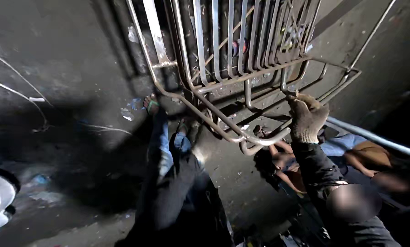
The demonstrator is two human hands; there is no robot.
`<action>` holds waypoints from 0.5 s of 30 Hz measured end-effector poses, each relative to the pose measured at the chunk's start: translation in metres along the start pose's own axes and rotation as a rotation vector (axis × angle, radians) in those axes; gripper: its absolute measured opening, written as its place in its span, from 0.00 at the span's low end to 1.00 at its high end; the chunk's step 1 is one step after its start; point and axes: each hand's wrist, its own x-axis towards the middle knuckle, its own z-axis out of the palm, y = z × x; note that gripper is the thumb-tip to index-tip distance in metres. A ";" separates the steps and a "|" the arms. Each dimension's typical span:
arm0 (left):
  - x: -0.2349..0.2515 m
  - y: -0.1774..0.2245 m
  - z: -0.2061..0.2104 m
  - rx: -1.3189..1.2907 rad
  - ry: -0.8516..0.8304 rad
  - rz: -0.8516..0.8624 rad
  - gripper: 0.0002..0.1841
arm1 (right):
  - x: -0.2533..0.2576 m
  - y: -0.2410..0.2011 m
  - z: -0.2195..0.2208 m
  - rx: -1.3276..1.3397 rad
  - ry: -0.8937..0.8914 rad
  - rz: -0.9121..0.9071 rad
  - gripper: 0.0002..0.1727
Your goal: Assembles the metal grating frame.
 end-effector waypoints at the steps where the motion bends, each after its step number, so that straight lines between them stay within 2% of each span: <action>1: 0.000 0.012 -0.003 0.094 -0.014 -0.082 0.23 | 0.002 0.000 0.002 0.003 0.002 -0.003 0.10; 3: -0.003 0.026 -0.003 0.264 -0.071 -0.210 0.25 | -0.003 0.003 0.000 -0.027 -0.020 0.005 0.11; 5: 0.011 0.030 -0.005 0.426 -0.150 -0.214 0.29 | -0.002 0.000 0.001 -0.062 -0.017 -0.009 0.11; 6: 0.011 0.029 -0.002 0.423 -0.150 -0.197 0.30 | -0.004 -0.002 -0.001 -0.079 -0.016 -0.005 0.11; 9: -0.004 0.042 0.012 0.212 0.045 -0.181 0.28 | -0.003 -0.010 0.002 -0.099 0.000 0.023 0.11; 11: -0.005 0.044 0.014 0.253 0.027 -0.201 0.27 | -0.006 -0.009 0.000 -0.121 -0.012 0.050 0.11; 13: 0.010 0.033 0.006 0.297 -0.081 -0.180 0.25 | -0.004 -0.009 0.000 -0.133 -0.020 0.043 0.10; 15: 0.006 0.023 -0.002 0.182 -0.053 -0.104 0.27 | -0.006 -0.007 -0.003 -0.131 -0.038 0.039 0.11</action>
